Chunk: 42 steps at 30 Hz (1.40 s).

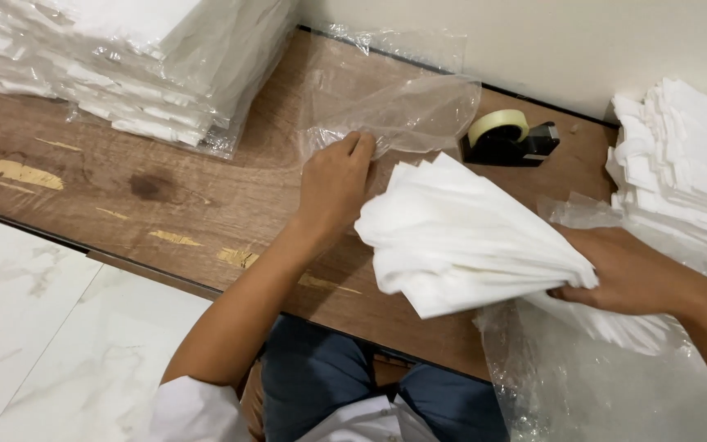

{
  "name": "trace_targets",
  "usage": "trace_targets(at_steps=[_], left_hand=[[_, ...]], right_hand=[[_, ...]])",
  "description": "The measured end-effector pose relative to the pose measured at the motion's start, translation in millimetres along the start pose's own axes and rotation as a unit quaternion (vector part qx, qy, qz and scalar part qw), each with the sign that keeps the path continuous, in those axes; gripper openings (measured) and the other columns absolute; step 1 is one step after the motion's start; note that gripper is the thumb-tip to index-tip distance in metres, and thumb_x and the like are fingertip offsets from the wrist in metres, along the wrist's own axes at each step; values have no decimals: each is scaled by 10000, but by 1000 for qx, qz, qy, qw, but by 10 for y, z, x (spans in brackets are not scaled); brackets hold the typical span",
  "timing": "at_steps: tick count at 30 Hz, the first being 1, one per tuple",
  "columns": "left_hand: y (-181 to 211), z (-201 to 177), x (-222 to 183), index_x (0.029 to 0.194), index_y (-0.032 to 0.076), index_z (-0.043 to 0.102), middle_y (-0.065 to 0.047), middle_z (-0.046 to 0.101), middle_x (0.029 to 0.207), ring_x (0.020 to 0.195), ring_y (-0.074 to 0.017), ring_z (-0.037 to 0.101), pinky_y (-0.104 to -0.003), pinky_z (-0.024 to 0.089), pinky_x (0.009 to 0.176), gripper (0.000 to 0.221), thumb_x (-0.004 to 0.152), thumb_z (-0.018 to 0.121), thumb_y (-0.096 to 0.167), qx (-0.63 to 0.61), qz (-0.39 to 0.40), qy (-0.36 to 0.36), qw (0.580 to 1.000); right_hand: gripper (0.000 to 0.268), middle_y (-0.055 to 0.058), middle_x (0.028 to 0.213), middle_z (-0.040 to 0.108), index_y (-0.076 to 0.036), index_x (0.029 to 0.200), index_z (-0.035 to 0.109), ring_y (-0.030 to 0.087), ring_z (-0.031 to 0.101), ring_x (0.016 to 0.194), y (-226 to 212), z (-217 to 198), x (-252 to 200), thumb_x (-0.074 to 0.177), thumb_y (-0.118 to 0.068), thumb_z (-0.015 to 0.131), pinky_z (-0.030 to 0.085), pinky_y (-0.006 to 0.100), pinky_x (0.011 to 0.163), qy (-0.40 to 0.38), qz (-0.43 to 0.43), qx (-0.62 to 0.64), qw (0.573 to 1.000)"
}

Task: Aligning a stack of white non-woven bags and placing them into a clear plastic bag before sealing it with tape.

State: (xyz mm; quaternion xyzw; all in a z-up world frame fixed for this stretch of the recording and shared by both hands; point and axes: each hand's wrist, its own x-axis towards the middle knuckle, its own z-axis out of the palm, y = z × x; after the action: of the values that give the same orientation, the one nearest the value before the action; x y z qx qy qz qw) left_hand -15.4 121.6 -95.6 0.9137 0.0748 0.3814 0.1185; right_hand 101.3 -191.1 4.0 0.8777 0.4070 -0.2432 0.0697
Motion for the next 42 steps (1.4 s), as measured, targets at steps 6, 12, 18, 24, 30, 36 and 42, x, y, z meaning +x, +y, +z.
trace_targets(at_steps=[6,12,18,24,30,36,42], left_hand=[[172,-508,265,887,42,460,-125,553,833,647,-332,536,-448,399,465,142,902,581,115,-123,-30,-112,986],[510,-592,372,903,4,503,-160,525,986,654,-279,579,-387,501,526,94,924,564,73,-188,15,-84,978],[1353,-298,461,1035,-85,508,-342,494,1187,348,-135,500,-247,441,216,208,869,606,-7,-119,100,-59,986],[2154,170,120,790,6,555,-149,503,893,508,-308,540,-483,331,345,102,827,590,-83,-156,148,63,975],[1613,-334,104,884,-29,599,-184,591,918,672,-260,568,-354,449,562,269,940,520,222,-328,227,162,902],[708,-312,373,1420,141,200,-188,166,1498,1372,-371,362,-640,352,1011,889,774,594,607,-246,-241,75,936],[1109,-461,166,1466,261,-109,-185,6,1591,1410,-412,146,-669,239,1037,1090,694,642,436,-448,-284,-224,817]], right_hand=[[591,-7,1007,651,-300,1225,520,190,618,962,3,-87,209,685,-400,738,468,333,808,47,62,44,996],[737,-28,1266,609,-302,1336,443,259,606,1092,-285,-185,180,665,-344,746,471,408,861,73,106,31,991],[292,165,849,693,-84,902,598,365,631,760,-616,-90,493,738,-322,644,439,451,619,134,46,-8,990],[587,134,1166,582,-90,1194,448,338,520,1073,-1044,-343,576,705,-300,697,376,444,894,153,112,234,954],[705,127,1285,558,-46,1319,421,298,511,1203,-888,-356,666,698,-213,710,404,418,1026,185,27,451,873],[513,86,1141,635,-27,1187,568,252,626,1039,-425,-191,1057,696,-130,675,538,406,896,163,-18,642,749],[883,130,1197,622,5,1172,593,266,464,1363,1668,742,2529,863,-765,291,68,481,1225,164,-172,701,672]])
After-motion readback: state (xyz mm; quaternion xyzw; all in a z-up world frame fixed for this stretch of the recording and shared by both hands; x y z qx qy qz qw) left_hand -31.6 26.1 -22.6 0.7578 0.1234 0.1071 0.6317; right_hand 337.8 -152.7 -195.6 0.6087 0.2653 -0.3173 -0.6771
